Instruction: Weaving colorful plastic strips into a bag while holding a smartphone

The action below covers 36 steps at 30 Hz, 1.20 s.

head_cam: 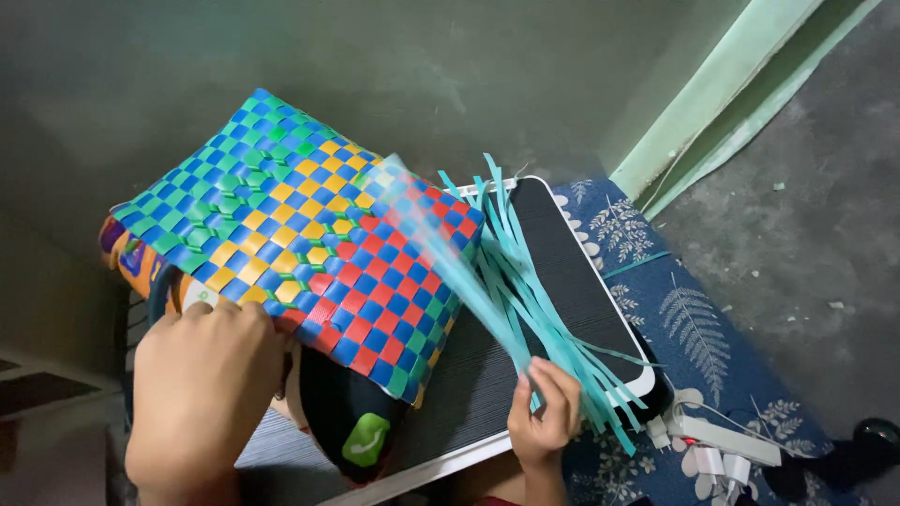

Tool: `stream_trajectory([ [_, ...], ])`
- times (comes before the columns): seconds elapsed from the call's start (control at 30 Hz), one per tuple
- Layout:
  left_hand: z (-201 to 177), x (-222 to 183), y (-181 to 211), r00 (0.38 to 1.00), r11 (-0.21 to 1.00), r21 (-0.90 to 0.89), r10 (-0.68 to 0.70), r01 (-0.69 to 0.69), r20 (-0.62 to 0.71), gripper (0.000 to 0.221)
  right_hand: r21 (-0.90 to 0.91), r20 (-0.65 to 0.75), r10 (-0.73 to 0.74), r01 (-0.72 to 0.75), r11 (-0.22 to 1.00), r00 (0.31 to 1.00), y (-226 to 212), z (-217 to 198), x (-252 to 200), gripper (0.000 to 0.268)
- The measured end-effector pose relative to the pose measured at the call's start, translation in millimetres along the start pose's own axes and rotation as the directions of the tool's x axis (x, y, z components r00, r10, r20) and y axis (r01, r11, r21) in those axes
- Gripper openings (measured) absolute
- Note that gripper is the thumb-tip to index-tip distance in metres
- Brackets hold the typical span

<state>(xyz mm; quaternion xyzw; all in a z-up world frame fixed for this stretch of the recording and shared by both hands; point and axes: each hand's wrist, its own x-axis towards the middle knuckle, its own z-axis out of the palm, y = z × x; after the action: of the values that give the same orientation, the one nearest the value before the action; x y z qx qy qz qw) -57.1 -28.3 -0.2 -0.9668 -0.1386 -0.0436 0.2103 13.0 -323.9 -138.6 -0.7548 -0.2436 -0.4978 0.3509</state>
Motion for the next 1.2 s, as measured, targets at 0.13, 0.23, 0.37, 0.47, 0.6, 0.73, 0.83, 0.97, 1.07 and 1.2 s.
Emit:
stream_trajectory([
  [0.13,-28.5,-7.7,-1.4,0.969,1.000,0.015,0.030,-0.027,-0.246,0.027,0.071,0.050,-0.015,0.011,0.997,0.999,-9.1,-6.5,5.6,0.010],
  [0.23,-41.3,-3.5,1.0,0.870,0.956,-0.133,0.172,-0.260,-0.461,0.048,0.043,0.038,-0.066,0.064,0.997,0.997,-10.5,-12.0,6.6,0.009],
  [0.37,-47.5,3.4,8.5,0.693,0.804,-0.130,0.404,-0.581,-0.596,0.048,-0.054,0.026,-0.136,0.138,0.989,0.990,-9.3,-25.2,2.6,0.009],
  [0.47,-49.8,4.8,11.4,0.632,0.737,-0.098,0.494,-0.668,-0.597,0.043,-0.123,0.013,-0.270,0.269,0.955,0.963,1.1,-40.9,6.7,0.009],
  [0.6,-55.1,8.9,11.5,0.587,0.665,-0.116,0.547,-0.738,-0.596,0.030,-0.178,0.011,-0.467,0.462,0.869,0.884,26.8,-60.0,5.5,0.006],
  [0.73,-55.4,9.3,10.1,0.593,0.667,-0.099,0.572,-0.738,-0.567,0.032,-0.192,-0.005,-0.497,0.487,0.852,0.868,11.9,-62.0,39.5,0.008],
  [0.83,-58.2,9.5,10.3,0.599,0.680,-0.103,0.551,-0.726,-0.581,0.033,-0.262,-0.017,-0.506,0.485,0.834,0.862,-8.7,-60.6,67.1,0.006],
  [0.97,-58.8,11.1,9.9,0.613,0.752,-0.052,0.493,-0.657,-0.618,0.039,-0.310,-0.089,-0.557,0.509,0.803,0.826,-15.5,-50.7,82.1,0.010],
  [1.07,-58.9,12.4,9.2,0.592,0.768,-0.039,0.459,-0.640,-0.663,0.031,-0.364,-0.155,-0.675,0.593,0.718,0.721,-5.6,-41.4,98.5,0.012],
  [1.2,-65.1,13.0,9.5,0.555,0.724,-0.144,0.369,-0.675,-0.746,0.005,-0.387,-0.609,-0.758,0.747,0.541,0.233,-21.7,7.1,124.4,0.024],
])
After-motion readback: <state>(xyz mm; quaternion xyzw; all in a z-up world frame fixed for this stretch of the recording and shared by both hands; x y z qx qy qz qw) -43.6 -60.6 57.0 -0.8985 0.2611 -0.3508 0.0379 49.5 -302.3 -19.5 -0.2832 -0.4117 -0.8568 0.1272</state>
